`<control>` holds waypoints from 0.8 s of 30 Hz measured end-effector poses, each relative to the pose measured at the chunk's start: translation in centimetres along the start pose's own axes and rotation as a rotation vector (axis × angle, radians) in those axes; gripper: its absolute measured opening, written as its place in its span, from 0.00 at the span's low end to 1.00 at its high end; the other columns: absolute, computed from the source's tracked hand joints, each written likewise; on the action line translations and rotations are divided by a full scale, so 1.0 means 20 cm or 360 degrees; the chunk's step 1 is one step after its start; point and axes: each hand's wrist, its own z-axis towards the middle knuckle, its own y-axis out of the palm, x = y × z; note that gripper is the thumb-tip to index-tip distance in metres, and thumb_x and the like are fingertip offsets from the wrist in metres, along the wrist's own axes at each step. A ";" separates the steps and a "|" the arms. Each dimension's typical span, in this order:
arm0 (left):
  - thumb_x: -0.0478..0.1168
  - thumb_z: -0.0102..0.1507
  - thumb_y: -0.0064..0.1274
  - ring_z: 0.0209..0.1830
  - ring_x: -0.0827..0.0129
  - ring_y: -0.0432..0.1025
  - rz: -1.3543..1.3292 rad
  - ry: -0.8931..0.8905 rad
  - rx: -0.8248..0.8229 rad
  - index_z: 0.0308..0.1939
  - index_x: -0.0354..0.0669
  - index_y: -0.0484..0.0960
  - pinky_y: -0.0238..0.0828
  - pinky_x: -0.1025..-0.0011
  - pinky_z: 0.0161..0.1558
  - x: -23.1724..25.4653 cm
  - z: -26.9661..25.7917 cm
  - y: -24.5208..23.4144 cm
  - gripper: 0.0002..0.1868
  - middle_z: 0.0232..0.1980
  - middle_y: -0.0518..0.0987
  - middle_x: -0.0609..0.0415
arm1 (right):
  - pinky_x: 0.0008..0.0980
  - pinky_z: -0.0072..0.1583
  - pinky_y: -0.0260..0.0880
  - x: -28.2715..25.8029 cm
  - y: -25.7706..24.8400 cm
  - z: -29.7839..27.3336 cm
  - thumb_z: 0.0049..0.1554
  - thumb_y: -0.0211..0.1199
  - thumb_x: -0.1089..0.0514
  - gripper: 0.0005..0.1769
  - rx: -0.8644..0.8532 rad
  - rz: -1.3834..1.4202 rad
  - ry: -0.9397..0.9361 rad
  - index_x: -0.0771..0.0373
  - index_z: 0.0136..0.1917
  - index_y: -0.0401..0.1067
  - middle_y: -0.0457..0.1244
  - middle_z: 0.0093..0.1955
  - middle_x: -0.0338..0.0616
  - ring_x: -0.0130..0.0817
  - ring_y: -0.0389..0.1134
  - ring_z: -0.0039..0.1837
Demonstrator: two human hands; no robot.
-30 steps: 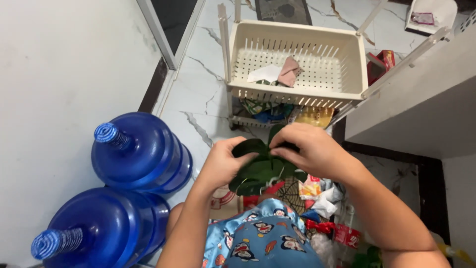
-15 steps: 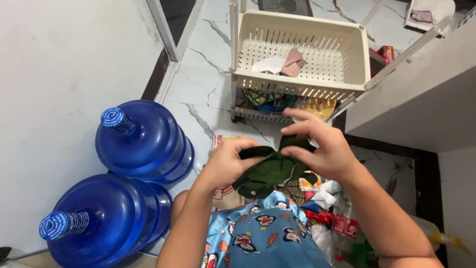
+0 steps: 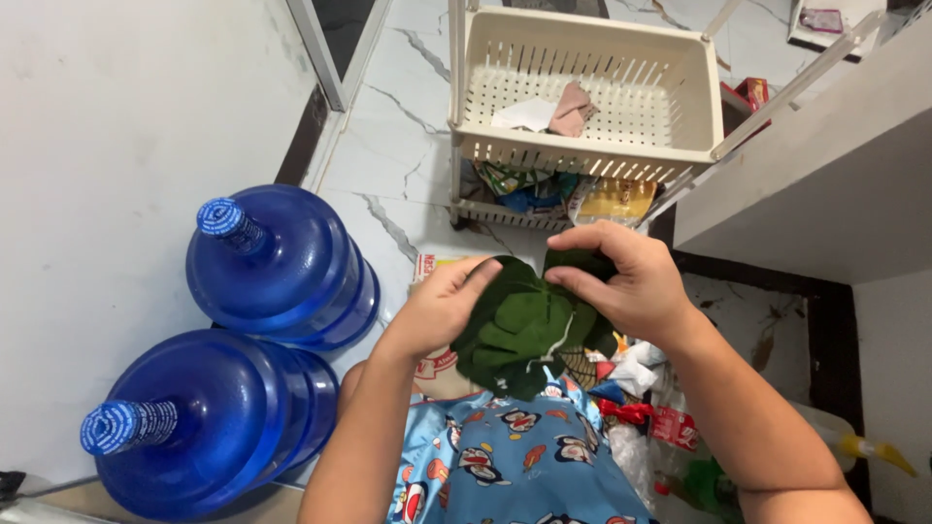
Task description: The person sits on the floor and organizes various items from a white plastic basket. They handle artificial leaves, a plastic bag with pink contents, and several packages of rice, placing them on the floor next to two large blue water jugs.
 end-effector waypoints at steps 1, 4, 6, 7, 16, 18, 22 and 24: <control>0.44 0.71 0.52 0.44 0.81 0.73 -0.0004 -0.0005 0.0000 0.53 0.33 0.82 0.73 0.78 0.47 0.03 -0.01 0.01 0.17 0.45 0.82 0.60 | 0.26 0.53 0.72 0.00 0.00 0.00 0.52 0.75 0.64 0.17 -0.0002 0.0001 0.0005 0.65 0.54 0.75 0.69 0.49 0.42 0.28 0.72 0.49; 0.54 0.73 0.37 0.42 0.81 0.76 -0.0102 -0.0092 -0.0026 0.49 0.33 0.82 0.74 0.78 0.45 0.10 -0.02 0.03 0.27 0.42 0.84 0.60 | 0.27 0.52 0.72 -0.01 0.01 0.00 0.52 0.75 0.63 0.17 -0.0006 -0.0096 -0.0009 0.65 0.54 0.76 0.70 0.48 0.43 0.30 0.72 0.49; 0.44 0.66 0.57 0.37 0.79 0.76 0.0239 -0.0238 0.0091 0.47 0.34 0.83 0.76 0.75 0.39 0.15 -0.02 0.08 0.15 0.38 0.84 0.59 | 0.27 0.51 0.72 -0.01 0.02 0.00 0.52 0.75 0.62 0.17 -0.0022 -0.0138 -0.0006 0.64 0.54 0.76 0.69 0.47 0.43 0.30 0.72 0.48; 0.44 0.66 0.57 0.37 0.79 0.76 0.0240 -0.0238 0.0092 0.47 0.34 0.83 0.76 0.75 0.39 0.14 -0.02 0.08 0.15 0.38 0.84 0.59 | 0.27 0.51 0.72 -0.01 0.03 0.00 0.52 0.75 0.62 0.17 -0.0022 -0.0136 -0.0007 0.64 0.54 0.76 0.69 0.47 0.43 0.30 0.72 0.48; 0.40 0.65 0.60 0.29 0.80 0.73 0.0253 -0.0076 0.0482 0.39 0.33 0.87 0.72 0.76 0.31 0.16 0.02 0.08 0.10 0.30 0.82 0.59 | 0.43 0.72 0.65 0.06 0.19 -0.14 0.55 0.75 0.59 0.25 0.0593 -0.0347 -0.0345 0.57 0.61 0.66 0.62 0.61 0.51 0.48 0.64 0.71; 0.39 0.63 0.60 0.29 0.81 0.73 0.0294 -0.0047 0.0568 0.39 0.35 0.87 0.72 0.77 0.32 0.18 0.03 0.08 0.09 0.31 0.83 0.60 | 0.40 0.62 0.63 0.14 0.28 -0.24 0.51 0.78 0.54 0.25 0.0749 -0.0278 0.0063 0.54 0.56 0.67 0.60 0.56 0.48 0.42 0.62 0.58; 0.38 0.63 0.60 0.29 0.80 0.73 0.0193 -0.0098 0.0527 0.38 0.33 0.87 0.70 0.76 0.31 0.17 0.10 0.08 0.09 0.32 0.83 0.59 | 0.47 0.70 0.61 0.00 0.37 -0.16 0.47 0.78 0.57 0.38 0.0494 -0.0342 -0.0150 0.64 0.67 0.66 0.58 0.66 0.61 0.53 0.59 0.70; 0.37 0.62 0.59 0.31 0.78 0.75 -0.0052 -0.0138 0.0583 0.38 0.34 0.87 0.72 0.76 0.33 0.17 0.13 0.08 0.08 0.33 0.84 0.57 | 0.41 0.64 0.67 0.10 0.41 -0.16 0.47 0.78 0.59 0.39 0.0389 -0.0105 -0.0211 0.66 0.68 0.64 0.58 0.63 0.57 0.48 0.63 0.64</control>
